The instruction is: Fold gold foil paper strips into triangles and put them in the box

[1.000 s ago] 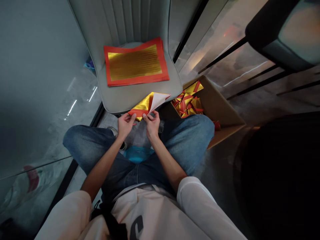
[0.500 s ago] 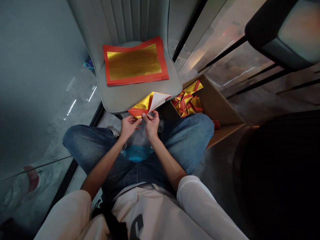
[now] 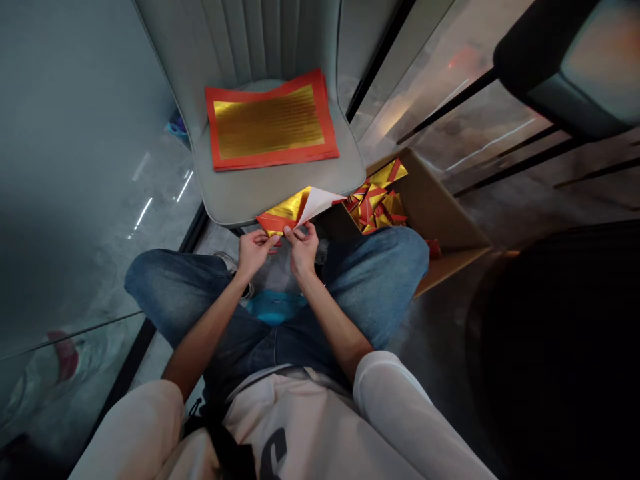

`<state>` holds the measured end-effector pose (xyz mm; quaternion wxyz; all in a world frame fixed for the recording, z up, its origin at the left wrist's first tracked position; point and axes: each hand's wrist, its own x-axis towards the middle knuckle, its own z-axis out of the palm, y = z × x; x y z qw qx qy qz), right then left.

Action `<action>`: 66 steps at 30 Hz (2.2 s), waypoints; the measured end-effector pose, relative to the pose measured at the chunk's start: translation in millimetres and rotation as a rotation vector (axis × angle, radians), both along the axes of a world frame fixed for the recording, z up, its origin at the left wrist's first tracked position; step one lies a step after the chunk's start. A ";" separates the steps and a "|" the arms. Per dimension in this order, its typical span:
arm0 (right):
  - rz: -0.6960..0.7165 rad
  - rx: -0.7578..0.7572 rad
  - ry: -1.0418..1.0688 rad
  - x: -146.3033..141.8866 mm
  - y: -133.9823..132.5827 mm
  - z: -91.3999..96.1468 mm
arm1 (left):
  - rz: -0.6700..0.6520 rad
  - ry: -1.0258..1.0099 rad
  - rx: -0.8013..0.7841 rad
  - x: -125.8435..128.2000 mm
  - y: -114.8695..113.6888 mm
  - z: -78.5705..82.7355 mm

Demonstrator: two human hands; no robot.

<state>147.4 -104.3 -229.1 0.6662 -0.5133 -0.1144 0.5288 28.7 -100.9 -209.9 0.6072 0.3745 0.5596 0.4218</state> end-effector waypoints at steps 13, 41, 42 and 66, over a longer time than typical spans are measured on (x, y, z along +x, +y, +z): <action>0.047 0.015 0.024 -0.6 -1.7 -3.5 | 0.068 0.135 0.250 -8.5 4.9 -5.6; 0.117 0.016 -0.077 -7.1 -4.1 -0.5 | 0.190 0.208 0.325 -18.6 13.1 13.2; 0.117 0.017 -0.073 -7.6 -4.4 0.3 | 0.190 0.220 0.325 -19.4 13.6 13.2; 0.563 0.169 0.002 20.8 4.9 31.2 | 0.016 0.230 0.357 -49.2 30.7 18.6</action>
